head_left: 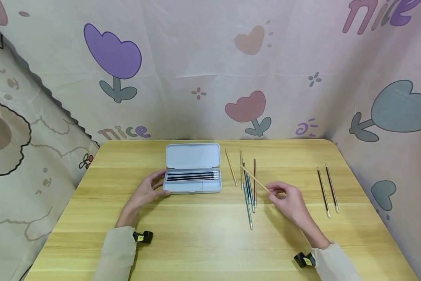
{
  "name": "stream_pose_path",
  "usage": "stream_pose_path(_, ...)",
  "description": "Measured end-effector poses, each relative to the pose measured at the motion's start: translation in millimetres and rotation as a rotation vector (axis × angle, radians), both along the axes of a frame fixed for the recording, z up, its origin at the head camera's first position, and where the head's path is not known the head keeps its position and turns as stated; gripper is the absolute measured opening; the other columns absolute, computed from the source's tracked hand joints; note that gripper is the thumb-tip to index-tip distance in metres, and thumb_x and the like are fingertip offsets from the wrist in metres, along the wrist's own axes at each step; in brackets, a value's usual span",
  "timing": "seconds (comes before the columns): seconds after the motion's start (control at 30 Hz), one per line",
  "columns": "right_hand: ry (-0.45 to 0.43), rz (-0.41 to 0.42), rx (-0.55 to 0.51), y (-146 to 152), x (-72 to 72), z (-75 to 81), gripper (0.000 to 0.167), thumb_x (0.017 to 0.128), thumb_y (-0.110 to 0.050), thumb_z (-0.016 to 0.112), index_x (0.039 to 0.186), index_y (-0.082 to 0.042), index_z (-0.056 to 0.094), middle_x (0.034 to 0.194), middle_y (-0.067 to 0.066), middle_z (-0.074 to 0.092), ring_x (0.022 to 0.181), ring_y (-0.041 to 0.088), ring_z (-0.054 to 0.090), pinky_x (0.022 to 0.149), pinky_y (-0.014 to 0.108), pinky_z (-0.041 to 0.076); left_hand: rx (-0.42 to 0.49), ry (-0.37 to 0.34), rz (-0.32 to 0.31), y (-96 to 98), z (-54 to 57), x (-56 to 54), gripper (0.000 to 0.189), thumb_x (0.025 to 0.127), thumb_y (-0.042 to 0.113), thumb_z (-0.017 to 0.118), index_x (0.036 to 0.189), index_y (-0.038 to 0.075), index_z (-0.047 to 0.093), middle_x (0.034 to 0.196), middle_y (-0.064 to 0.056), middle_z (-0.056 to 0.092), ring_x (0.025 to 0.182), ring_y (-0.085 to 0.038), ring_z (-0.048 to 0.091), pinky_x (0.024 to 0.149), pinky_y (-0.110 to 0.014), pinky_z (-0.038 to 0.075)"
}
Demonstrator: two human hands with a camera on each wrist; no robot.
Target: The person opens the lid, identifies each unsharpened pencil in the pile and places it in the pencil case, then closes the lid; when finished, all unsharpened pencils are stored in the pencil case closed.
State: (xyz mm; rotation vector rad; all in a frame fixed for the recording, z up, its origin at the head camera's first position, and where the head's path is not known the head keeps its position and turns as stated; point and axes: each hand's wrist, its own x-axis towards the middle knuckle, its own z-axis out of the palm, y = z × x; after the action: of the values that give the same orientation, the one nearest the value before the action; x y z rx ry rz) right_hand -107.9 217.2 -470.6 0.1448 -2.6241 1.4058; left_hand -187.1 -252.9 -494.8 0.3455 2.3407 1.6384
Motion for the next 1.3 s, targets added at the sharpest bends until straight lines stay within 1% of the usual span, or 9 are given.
stream_pose_path(0.23,-0.007,0.053,-0.064,-19,-12.8,-0.2,0.019,0.087,0.009,0.071,0.104,0.002,0.076,0.089,0.012,0.071,0.082,0.019,0.065,0.068,0.023,0.063,-0.006,0.005,0.003,0.1,0.9,1.1,0.084,0.086,-0.007,0.078,0.157,-0.004,0.033,0.153,-0.031,0.039,0.14,-0.05,0.041,0.114,-0.048,0.043)
stream_pose_path(0.43,0.041,0.105,-0.073,-38,-25.8,-2.8,0.017,0.089,0.005,0.074,0.103,-0.003,0.078,0.089,0.008,0.071,0.082,0.017,0.065,0.063,0.024,0.061,-0.022,0.006,0.002,0.1,-0.6,2.4,0.083,0.087,-0.007,0.077,0.157,-0.004,0.032,0.153,-0.031,0.039,0.139,-0.05,0.042,0.114,-0.048,0.044)
stream_pose_path(0.6,0.093,0.134,-0.071,-55,-38.3,-2.3,0.014,0.09,0.003,0.075,0.102,-0.002,0.078,0.088,0.009,0.072,0.079,0.016,0.063,0.057,0.022,0.057,-0.027,0.013,0.001,0.9,0.9,2.1,0.083,0.087,-0.005,0.077,0.157,-0.005,0.032,0.153,-0.031,0.039,0.139,-0.05,0.042,0.115,-0.05,0.043)
stream_pose_path(0.77,0.096,0.154,-0.078,-73,-53.8,-1.3,0.014,0.09,0.005,0.073,0.102,0.0,0.078,0.088,0.011,0.073,0.075,0.017,0.061,0.054,0.019,0.051,-0.025,0.016,0.0,1.1,1.9,1.8,0.083,0.087,-0.006,0.077,0.157,-0.005,0.032,0.153,-0.031,0.04,0.139,-0.05,0.042,0.114,-0.051,0.043)
stream_pose_path(0.9,0.101,0.173,-0.095,-87,-65.9,-2.1,0.014,0.088,0.008,0.074,0.099,0.0,0.079,0.089,0.01,0.075,0.075,0.019,0.063,0.056,0.02,0.054,-0.01,0.014,-0.006,1.4,1.4,1.5,0.083,0.087,-0.007,0.077,0.157,-0.006,0.031,0.153,-0.032,0.04,0.139,-0.051,0.042,0.114,-0.048,0.044)
stream_pose_path(1.0,0.12,0.184,-0.093,-99,-74.2,-1.9,0.014,0.087,0.008,0.074,0.097,-0.001,0.079,0.092,0.01,0.076,0.08,0.021,0.066,0.065,0.026,0.061,-0.003,0.012,-0.001,1.1,0.7,1.1,0.083,0.086,-0.008,0.077,0.156,-0.006,0.032,0.152,-0.032,0.04,0.139,-0.051,0.041,0.114,-0.047,0.044)
stream_pose_path(1.07,0.128,0.194,-0.091,-107,-79.3,-1.8,0.015,0.087,0.009,0.074,0.096,-0.001,0.079,0.094,0.01,0.076,0.082,0.022,0.067,0.07,0.031,0.063,-0.005,0.01,0.002,0.5,-0.1,0.9,0.083,0.086,-0.008,0.076,0.156,-0.006,0.033,0.152,-0.031,0.04,0.14,-0.05,0.041,0.114,-0.046,0.044)
stream_pose_path(1.17,0.104,0.211,-0.095,-117,-86.1,-3.3,0.015,0.088,0.008,0.073,0.097,-0.002,0.079,0.095,0.008,0.076,0.084,0.022,0.067,0.075,0.033,0.064,-0.002,0.009,0.004,0.3,-0.3,0.7,0.083,0.086,-0.009,0.076,0.156,-0.006,0.033,0.152,-0.032,0.04,0.139,-0.05,0.042,0.114,-0.046,0.044)
stream_pose_path(1.3,0.043,0.235,-0.092,-129,-92.0,-6.0,0.014,0.091,0.005,0.073,0.099,-0.005,0.08,0.094,0.006,0.075,0.085,0.019,0.066,0.075,0.028,0.063,0.006,0.008,0.004,0.8,-1.2,0.8,0.083,0.086,-0.009,0.076,0.156,-0.006,0.032,0.152,-0.033,0.04,0.138,-0.052,0.042,0.113,-0.046,0.045)
